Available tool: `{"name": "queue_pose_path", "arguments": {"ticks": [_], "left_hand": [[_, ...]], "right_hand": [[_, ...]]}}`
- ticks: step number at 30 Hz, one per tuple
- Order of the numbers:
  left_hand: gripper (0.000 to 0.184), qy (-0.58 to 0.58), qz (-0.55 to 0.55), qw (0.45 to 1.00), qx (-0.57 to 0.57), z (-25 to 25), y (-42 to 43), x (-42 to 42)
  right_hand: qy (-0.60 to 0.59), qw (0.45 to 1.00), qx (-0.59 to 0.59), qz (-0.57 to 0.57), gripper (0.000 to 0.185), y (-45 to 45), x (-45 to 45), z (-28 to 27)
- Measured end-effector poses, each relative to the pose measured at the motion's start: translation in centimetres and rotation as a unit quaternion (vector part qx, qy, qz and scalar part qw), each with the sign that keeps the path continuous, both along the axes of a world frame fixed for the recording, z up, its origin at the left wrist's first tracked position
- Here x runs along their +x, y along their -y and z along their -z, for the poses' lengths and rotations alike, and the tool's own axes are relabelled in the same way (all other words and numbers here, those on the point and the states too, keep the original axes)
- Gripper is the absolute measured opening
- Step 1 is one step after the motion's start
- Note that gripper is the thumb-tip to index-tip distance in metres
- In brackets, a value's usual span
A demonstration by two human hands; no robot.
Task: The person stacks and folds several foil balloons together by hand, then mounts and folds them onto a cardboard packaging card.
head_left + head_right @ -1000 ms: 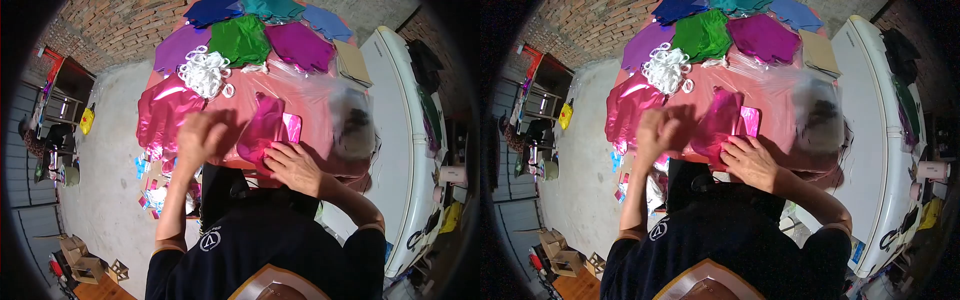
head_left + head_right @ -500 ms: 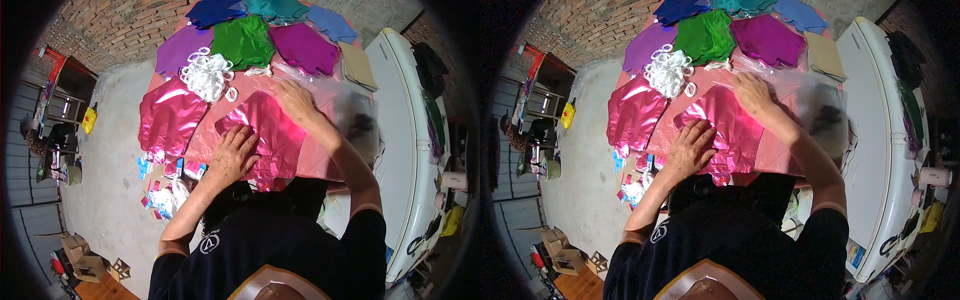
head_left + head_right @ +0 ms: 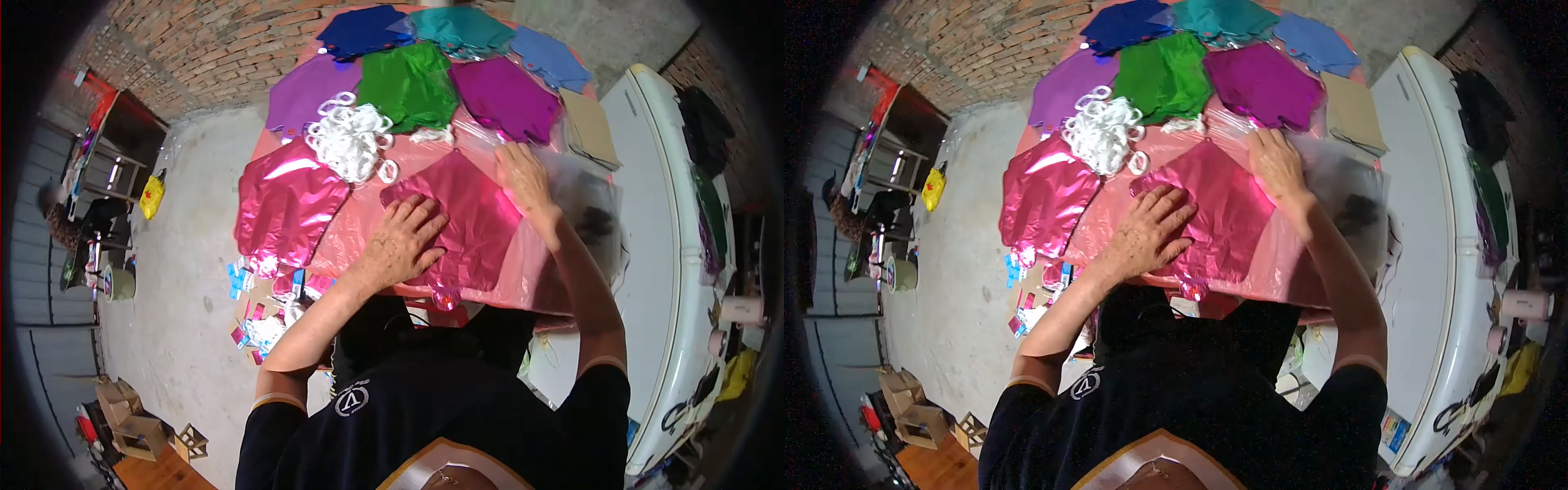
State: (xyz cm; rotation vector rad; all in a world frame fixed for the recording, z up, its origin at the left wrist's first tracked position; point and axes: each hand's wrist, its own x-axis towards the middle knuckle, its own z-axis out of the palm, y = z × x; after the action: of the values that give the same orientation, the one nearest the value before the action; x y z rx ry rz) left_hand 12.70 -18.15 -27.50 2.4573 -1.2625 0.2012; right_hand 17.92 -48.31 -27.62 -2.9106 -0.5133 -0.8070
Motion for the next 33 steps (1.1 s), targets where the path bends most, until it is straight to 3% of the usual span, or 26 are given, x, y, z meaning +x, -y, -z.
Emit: {"name": "queue_pose_path", "arguments": {"ticks": [4, 7, 11, 17, 21, 22, 26, 33], "left_hand": [[0.059, 0.007, -0.018, 1.0, -0.024, -1.1, -1.5, -0.1], [0.059, 0.043, -0.07, 0.995, -0.06, -4.7, -3.7, 2.2], [0.051, 0.151, -0.2, 0.967, -0.044, -5.7, -8.7, 9.1], [0.051, 0.083, -0.31, 0.947, 0.009, -2.0, -17.5, 19.1], [0.053, 0.035, -0.26, 0.965, -0.018, -0.6, -17.8, 20.3], [0.052, 0.028, -0.257, 0.965, -0.037, -0.3, -17.4, 20.4], [0.044, 0.081, -0.261, 0.96, -0.057, 0.1, -16.2, 20.5], [0.035, 0.113, -0.295, 0.945, -0.083, 0.4, -15.3, 21.0]], "right_hand": [[-0.018, 0.999, 0.046, -0.018, 0.007, -0.2, 0.4, 0.1], [-0.024, 0.996, 0.072, -0.048, 0.008, -1.6, 0.2, -1.1], [0.005, 0.991, 0.077, -0.107, 0.007, -4.3, 1.6, -4.2], [0.042, 0.985, 0.037, -0.16, 0.014, -9.8, 8.5, -5.9], [0.029, 0.984, 0.055, -0.165, 0.031, -13.8, 13.4, -4.2], [-0.063, 0.985, 0.053, -0.15, 0.046, -14.3, 14.3, -3.7], [-0.209, 0.965, 0.081, -0.136, 0.063, -16.4, 16.8, -2.1], [-0.285, 0.937, 0.083, -0.182, 0.057, -20.8, 18.5, -2.9]]}}
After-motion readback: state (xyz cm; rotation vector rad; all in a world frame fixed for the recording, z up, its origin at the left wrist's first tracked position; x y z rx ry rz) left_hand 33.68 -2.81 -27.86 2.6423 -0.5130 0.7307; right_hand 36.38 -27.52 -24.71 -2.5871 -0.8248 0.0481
